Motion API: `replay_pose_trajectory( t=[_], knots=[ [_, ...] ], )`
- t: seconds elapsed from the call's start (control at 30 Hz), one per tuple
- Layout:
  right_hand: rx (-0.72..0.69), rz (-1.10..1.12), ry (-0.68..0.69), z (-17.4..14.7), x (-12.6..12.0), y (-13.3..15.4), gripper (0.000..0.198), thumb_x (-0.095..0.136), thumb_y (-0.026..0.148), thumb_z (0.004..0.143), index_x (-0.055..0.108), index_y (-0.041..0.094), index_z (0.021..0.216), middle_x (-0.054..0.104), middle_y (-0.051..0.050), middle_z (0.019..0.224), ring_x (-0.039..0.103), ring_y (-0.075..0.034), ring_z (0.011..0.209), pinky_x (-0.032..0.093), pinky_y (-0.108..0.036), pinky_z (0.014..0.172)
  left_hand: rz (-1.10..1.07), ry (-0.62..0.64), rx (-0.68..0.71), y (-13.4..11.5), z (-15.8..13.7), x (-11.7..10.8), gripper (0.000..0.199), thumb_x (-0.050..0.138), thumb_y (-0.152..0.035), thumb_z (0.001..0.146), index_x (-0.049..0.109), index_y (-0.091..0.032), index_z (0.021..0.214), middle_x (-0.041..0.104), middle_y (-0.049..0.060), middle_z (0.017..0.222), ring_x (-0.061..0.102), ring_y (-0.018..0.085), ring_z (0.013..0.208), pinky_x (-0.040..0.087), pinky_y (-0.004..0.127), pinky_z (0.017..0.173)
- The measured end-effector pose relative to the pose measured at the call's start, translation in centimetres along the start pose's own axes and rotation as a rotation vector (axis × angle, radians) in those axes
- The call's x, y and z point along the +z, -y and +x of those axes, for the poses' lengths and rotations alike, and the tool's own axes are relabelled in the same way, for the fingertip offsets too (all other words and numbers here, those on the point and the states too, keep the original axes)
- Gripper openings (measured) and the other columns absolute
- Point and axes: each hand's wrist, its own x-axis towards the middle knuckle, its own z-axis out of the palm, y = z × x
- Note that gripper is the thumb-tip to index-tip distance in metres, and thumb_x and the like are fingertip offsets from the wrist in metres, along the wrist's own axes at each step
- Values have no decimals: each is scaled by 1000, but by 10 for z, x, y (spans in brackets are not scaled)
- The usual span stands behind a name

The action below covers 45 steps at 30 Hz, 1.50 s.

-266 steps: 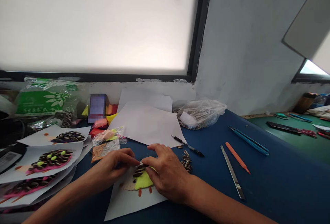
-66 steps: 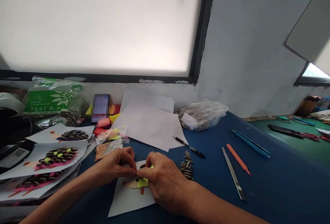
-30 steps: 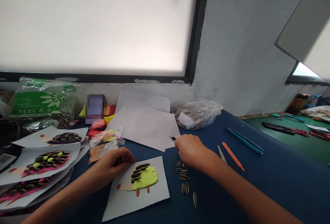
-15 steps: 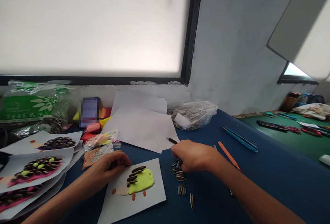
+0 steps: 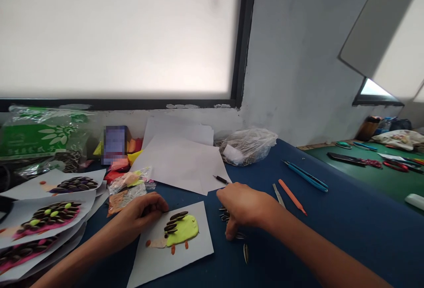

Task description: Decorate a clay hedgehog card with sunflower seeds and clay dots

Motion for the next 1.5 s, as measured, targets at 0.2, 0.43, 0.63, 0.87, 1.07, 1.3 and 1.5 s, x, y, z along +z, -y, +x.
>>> replay_pose_trajectory(
  t=[0.2, 0.43, 0.63, 0.87, 1.07, 1.3, 1.5],
  knots=[
    [34, -10, 4, -9, -2, -7, 37, 84, 40, 53, 58, 17, 66, 55, -2, 68, 59, -22, 66, 35, -24, 49, 1, -1, -6, 0, 0, 0, 25, 44, -30, 77, 65, -18, 86, 63, 5, 82, 58, 22, 76, 45, 31, 67],
    [28, 138, 120, -23, 17, -12, 36, 83, 25, 50, 53, 19, 70, 54, 2, 61, 61, -21, 60, 39, -24, 47, -6, -1, 12, 2, 1, 2, 25, 44, -30, 77, 65, -18, 85, 65, 6, 83, 59, 23, 78, 45, 32, 68],
    [-70, 498, 32, -11, 27, -25, 17, 61, 15, 74, 52, 17, 88, 63, 0, 77, 61, -13, 60, 43, -21, 51, 17, -4, -4, -3, -1, 1, 26, 44, -33, 78, 64, -19, 85, 64, 5, 83, 58, 22, 77, 45, 31, 68],
    [-86, 291, -333, -4, 35, -48, 37, 60, 24, 79, 55, 22, 116, 59, -8, 109, 59, -24, 96, 45, -31, 76, 12, 0, 4, 0, 0, 2, 26, 44, -32, 80, 64, -18, 88, 61, 4, 81, 57, 21, 75, 45, 30, 66],
    [-124, 249, -435, 7, 46, -38, 25, 46, 10, 83, 60, 16, 103, 59, -11, 107, 57, -22, 96, 44, -32, 80, 38, -8, 31, 1, -1, 3, 30, 45, -29, 81, 65, -19, 101, 60, 4, 89, 55, 20, 76, 43, 29, 65],
    [-106, 302, -111, -28, 23, -16, 28, 71, 35, 70, 59, 19, 89, 63, -3, 82, 60, -21, 77, 40, -25, 57, 72, 12, 68, 4, 1, 4, 24, 43, -26, 82, 65, -19, 89, 60, 3, 85, 53, 18, 72, 41, 28, 64],
    [-129, 409, -224, -9, 38, -16, 8, 60, 26, 82, 58, 18, 85, 64, -3, 83, 58, -15, 67, 37, -22, 54, 79, 13, 41, -1, 1, 4, 26, 43, -30, 81, 67, -19, 84, 60, 4, 84, 54, 18, 70, 41, 27, 63]
  ],
)
